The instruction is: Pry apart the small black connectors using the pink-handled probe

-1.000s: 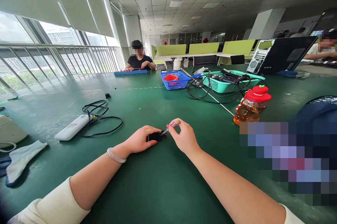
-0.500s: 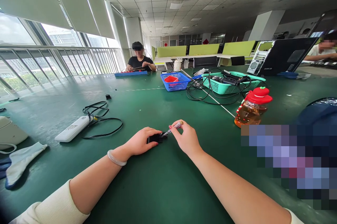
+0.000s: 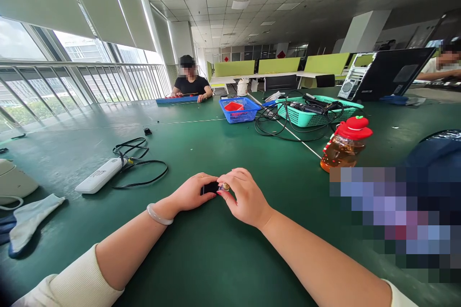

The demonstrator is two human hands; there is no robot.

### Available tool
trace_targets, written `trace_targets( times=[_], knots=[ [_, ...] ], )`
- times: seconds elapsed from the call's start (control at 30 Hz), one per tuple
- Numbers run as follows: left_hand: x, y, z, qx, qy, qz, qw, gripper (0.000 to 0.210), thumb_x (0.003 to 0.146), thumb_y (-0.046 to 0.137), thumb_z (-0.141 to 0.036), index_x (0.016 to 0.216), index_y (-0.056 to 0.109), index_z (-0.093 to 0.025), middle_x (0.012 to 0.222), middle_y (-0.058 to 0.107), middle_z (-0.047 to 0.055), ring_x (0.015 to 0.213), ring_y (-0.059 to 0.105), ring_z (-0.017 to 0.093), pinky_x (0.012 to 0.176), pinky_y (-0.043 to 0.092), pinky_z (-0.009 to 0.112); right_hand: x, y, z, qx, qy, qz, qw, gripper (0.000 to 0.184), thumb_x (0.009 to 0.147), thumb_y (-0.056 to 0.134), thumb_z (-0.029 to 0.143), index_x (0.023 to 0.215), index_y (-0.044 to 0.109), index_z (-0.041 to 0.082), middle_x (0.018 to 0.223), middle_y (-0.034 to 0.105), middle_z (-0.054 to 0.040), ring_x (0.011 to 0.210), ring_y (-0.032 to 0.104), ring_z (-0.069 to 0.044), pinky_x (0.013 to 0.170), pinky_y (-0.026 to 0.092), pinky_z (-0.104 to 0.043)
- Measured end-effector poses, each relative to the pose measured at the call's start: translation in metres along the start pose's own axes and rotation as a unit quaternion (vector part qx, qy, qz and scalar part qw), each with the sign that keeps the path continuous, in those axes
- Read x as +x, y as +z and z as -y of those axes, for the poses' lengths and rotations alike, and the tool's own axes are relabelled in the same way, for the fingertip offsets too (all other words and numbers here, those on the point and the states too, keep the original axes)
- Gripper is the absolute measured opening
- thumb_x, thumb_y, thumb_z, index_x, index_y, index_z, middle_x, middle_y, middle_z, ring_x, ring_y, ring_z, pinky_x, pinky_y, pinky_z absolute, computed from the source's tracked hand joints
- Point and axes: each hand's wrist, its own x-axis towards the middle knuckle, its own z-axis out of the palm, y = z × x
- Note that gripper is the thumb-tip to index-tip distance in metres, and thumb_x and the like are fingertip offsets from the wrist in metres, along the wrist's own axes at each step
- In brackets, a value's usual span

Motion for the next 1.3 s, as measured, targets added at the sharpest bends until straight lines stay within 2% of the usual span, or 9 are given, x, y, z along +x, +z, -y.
trace_targets(
  times=[0.27, 0.5, 0.63, 0.7, 0.8, 0.9, 0.97, 1.1, 1.3],
  knots=[
    [-0.001, -0.002, -0.001, -0.004, 0.004, 0.001, 1.0, 0.044, 0.081, 0.065, -0.028, 0.125, 0.059, -0.026, 0.111, 0.069, 0.005, 0.101, 0.061, 0.022, 0.091, 0.048, 0.036, -0.001, 0.001, -0.001, 0.009, 0.042, 0.0, 0.999, 0.039, 0.09, 0.047, 0.008, 0.123, 0.045, 0.028, 0.094, 0.071, -0.0031, 0.092, 0.064, -0.024, 0.086, 0.054, -0.046],
    [-0.001, -0.003, -0.003, 0.005, 0.001, 0.005, 1.0, 0.045, 0.082, 0.064, -0.029, 0.126, 0.058, -0.027, 0.108, 0.069, 0.006, 0.098, 0.061, 0.022, 0.089, 0.048, 0.036, -0.002, -0.001, -0.011, 0.041, 0.156, 0.023, 0.987, 0.028, 0.09, 0.05, 0.014, 0.115, 0.047, 0.027, 0.094, 0.072, -0.0029, 0.091, 0.067, -0.023, 0.083, 0.055, -0.042],
    [-0.001, -0.003, -0.002, 0.013, -0.011, 0.009, 1.0, 0.046, 0.082, 0.064, -0.029, 0.127, 0.058, -0.026, 0.109, 0.068, 0.006, 0.099, 0.061, 0.022, 0.09, 0.048, 0.037, -0.004, -0.003, -0.014, 0.048, 0.207, -0.002, 0.977, 0.022, 0.091, 0.054, 0.021, 0.112, 0.048, 0.026, 0.092, 0.073, -0.0027, 0.089, 0.069, -0.024, 0.081, 0.056, -0.042],
    [-0.001, -0.003, -0.002, 0.014, -0.01, 0.008, 1.0, 0.046, 0.082, 0.064, -0.029, 0.127, 0.057, -0.026, 0.108, 0.068, 0.006, 0.098, 0.061, 0.022, 0.089, 0.048, 0.036, -0.004, -0.005, -0.01, 0.046, 0.187, -0.029, 0.981, 0.022, 0.091, 0.053, 0.021, 0.112, 0.048, 0.026, 0.092, 0.072, -0.0037, 0.089, 0.068, -0.024, 0.08, 0.056, -0.042],
    [-0.001, -0.003, -0.004, 0.013, -0.002, 0.003, 1.0, 0.046, 0.082, 0.065, -0.03, 0.127, 0.057, -0.026, 0.106, 0.068, 0.005, 0.096, 0.061, 0.022, 0.087, 0.049, 0.035, -0.001, -0.006, -0.002, 0.029, 0.105, -0.051, 0.993, 0.022, 0.092, 0.051, 0.017, 0.111, 0.049, 0.026, 0.095, 0.071, -0.0051, 0.089, 0.067, -0.023, 0.084, 0.054, -0.043],
    [-0.001, -0.003, -0.005, 0.012, 0.01, 0.002, 1.0, 0.044, 0.082, 0.066, -0.031, 0.125, 0.058, -0.025, 0.105, 0.068, 0.005, 0.096, 0.061, 0.021, 0.087, 0.049, 0.034, 0.002, -0.005, 0.004, -0.003, 0.012, -0.029, 1.0, 0.023, 0.091, 0.049, 0.012, 0.109, 0.051, 0.027, 0.093, 0.07, -0.0033, 0.084, 0.065, -0.021, 0.089, 0.049, -0.047],
    [-0.002, -0.003, -0.006, 0.013, 0.014, 0.003, 1.0, 0.043, 0.081, 0.066, -0.031, 0.124, 0.059, -0.025, 0.103, 0.068, 0.004, 0.095, 0.062, 0.021, 0.087, 0.049, 0.034, 0.003, -0.003, 0.004, -0.012, -0.014, -0.009, 1.0, 0.024, 0.091, 0.048, 0.01, 0.109, 0.051, 0.026, 0.092, 0.069, -0.0024, 0.083, 0.065, -0.02, 0.09, 0.048, -0.047],
    [-0.002, -0.002, -0.005, 0.015, 0.016, 0.001, 1.0, 0.042, 0.081, 0.067, -0.031, 0.122, 0.061, -0.026, 0.099, 0.068, 0.003, 0.092, 0.062, 0.02, 0.085, 0.049, 0.033, 0.002, 0.002, 0.002, -0.016, -0.002, 0.013, 1.0, 0.024, 0.091, 0.048, 0.009, 0.109, 0.051, 0.025, 0.092, 0.069, -0.0022, 0.084, 0.064, -0.02, 0.09, 0.046, -0.045],
    [-0.002, -0.001, -0.002, 0.015, 0.018, 0.0, 1.0, 0.045, 0.08, 0.067, -0.029, 0.124, 0.06, -0.025, 0.102, 0.068, 0.004, 0.093, 0.061, 0.02, 0.084, 0.05, 0.034, 0.001, 0.003, 0.0, -0.027, 0.049, 0.005, 0.998, 0.018, 0.091, 0.052, 0.012, 0.104, 0.051, 0.024, 0.091, 0.068, -0.0034, 0.085, 0.061, -0.022, 0.084, 0.048, -0.042]
  ],
)
